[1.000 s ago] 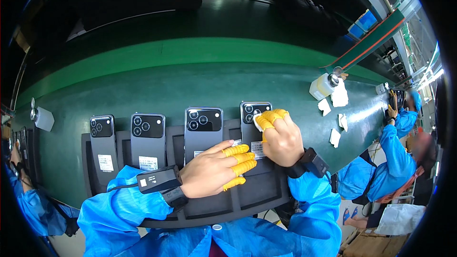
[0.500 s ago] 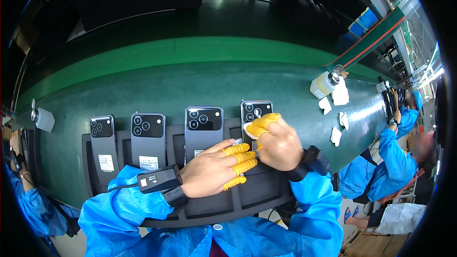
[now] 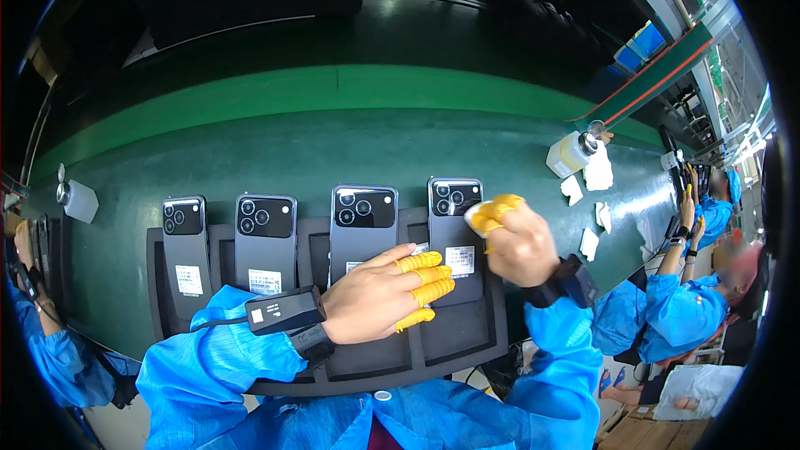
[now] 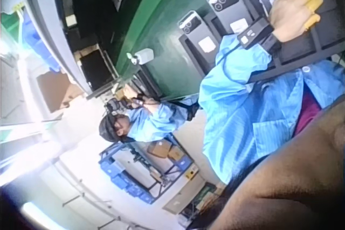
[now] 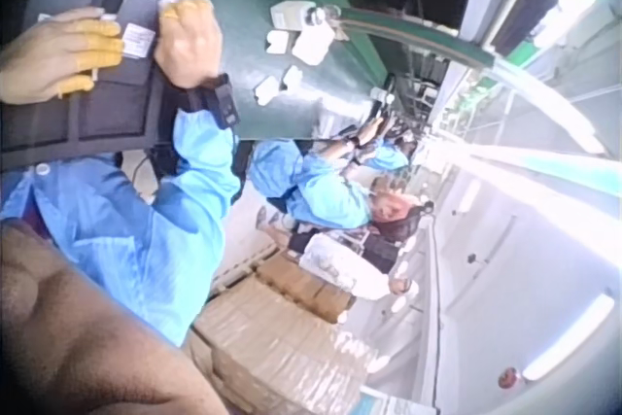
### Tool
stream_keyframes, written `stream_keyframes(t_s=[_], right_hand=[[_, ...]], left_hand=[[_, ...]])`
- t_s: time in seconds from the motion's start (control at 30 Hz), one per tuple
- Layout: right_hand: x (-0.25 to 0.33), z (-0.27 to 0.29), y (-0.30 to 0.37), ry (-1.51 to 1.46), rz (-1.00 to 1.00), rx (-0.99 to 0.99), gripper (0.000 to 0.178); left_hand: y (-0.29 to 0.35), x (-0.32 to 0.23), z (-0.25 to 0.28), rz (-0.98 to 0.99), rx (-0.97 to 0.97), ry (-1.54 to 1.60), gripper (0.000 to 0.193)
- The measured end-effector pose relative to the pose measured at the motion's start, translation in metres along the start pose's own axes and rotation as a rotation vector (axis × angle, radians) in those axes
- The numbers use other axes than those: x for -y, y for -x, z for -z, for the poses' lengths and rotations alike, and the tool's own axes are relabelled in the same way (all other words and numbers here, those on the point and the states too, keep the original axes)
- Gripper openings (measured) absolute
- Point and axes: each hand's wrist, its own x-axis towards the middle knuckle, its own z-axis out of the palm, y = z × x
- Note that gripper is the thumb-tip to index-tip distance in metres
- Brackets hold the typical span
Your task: The recorder is cleaning mobile phones on an assembly line using a wipe and liquid.
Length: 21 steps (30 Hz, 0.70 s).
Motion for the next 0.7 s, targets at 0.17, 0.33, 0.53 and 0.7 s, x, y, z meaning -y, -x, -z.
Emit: stream_keyframes(t_s=[0.17,0.33,0.53,0.7], right_hand=[[-0.029,0.023,0.035,0.193,-0.186,0.062,0.03],[-0.008,-0.001,-0.019,0.044,-0.073,-0.137,0.03],[-0.007,0.002,-0.01,0.114,-0.149,0.019,0.03],[0.004,0.014,0.014,0.106,-0.203,0.017,0.033]], left_hand=[[-0.001,-0.001,-0.001,0.003,0.02,-0.015,0.044],[-0.002,0.001,-0.003,-0.013,0.017,-0.005,0.044],[0.0,0.0,-0.003,-0.025,-0.007,-0.017,0.044],[0.001,-0.001,-0.007,-0.01,-0.02,-0.035,0.044]])
